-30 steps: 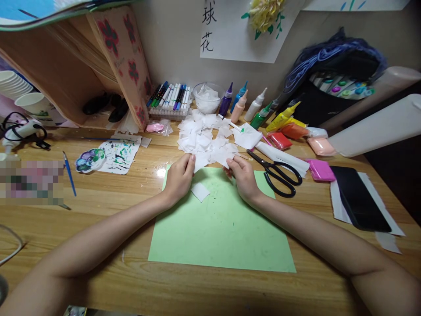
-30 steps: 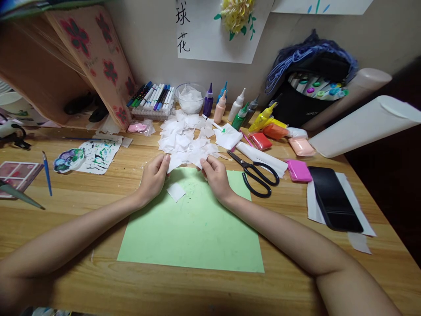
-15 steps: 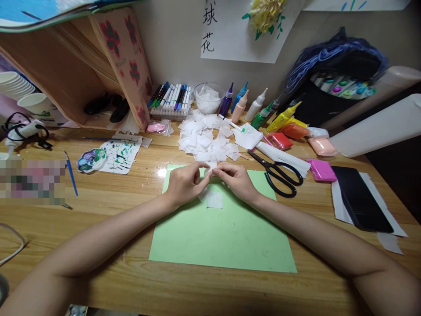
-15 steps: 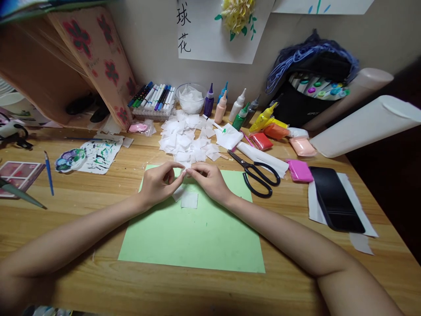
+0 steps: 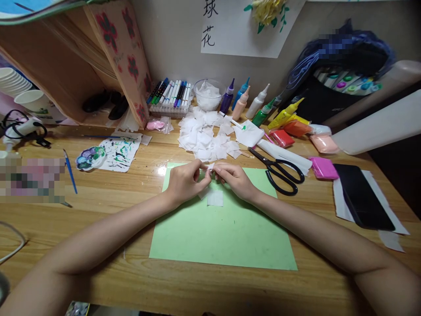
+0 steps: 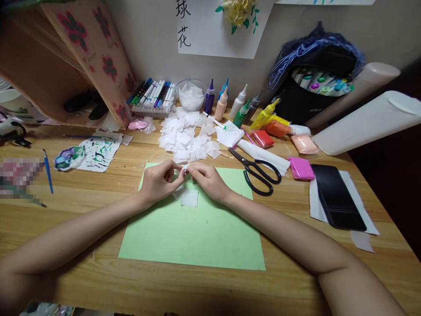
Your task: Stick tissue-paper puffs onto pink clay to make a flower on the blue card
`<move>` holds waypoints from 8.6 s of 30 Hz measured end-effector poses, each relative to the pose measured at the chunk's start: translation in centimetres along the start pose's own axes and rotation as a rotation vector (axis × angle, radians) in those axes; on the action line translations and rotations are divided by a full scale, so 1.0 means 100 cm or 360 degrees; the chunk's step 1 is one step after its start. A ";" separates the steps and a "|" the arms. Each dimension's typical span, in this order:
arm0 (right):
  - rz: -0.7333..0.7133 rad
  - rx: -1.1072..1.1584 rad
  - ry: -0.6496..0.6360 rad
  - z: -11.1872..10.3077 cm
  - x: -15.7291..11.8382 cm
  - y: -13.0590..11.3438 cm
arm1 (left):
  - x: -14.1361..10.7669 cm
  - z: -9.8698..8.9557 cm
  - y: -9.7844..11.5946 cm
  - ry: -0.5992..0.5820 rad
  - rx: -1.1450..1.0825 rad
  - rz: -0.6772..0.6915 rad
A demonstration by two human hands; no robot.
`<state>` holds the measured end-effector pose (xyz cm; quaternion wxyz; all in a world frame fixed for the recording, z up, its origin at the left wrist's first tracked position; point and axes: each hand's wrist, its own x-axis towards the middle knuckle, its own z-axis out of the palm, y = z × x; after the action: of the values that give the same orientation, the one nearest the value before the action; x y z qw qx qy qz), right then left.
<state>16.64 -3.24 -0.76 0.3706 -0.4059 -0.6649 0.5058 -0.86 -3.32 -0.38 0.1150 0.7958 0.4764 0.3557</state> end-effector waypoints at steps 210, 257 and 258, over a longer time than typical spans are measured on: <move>0.0038 0.0507 -0.0227 -0.034 0.017 0.015 | 0.033 0.003 -0.023 -0.0756 -0.1448 -0.0495; -0.0019 0.0109 0.0066 -0.023 0.013 0.010 | 0.015 0.003 0.003 -0.0032 -0.0670 -0.0502; 0.0007 0.0109 0.0066 -0.023 0.013 0.010 | 0.015 0.003 0.004 -0.0030 -0.0630 -0.0454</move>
<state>18.42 -1.06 -1.15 0.3967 -0.4049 -0.6385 0.5206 0.06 -2.21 0.26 0.3223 0.6856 0.5040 0.4148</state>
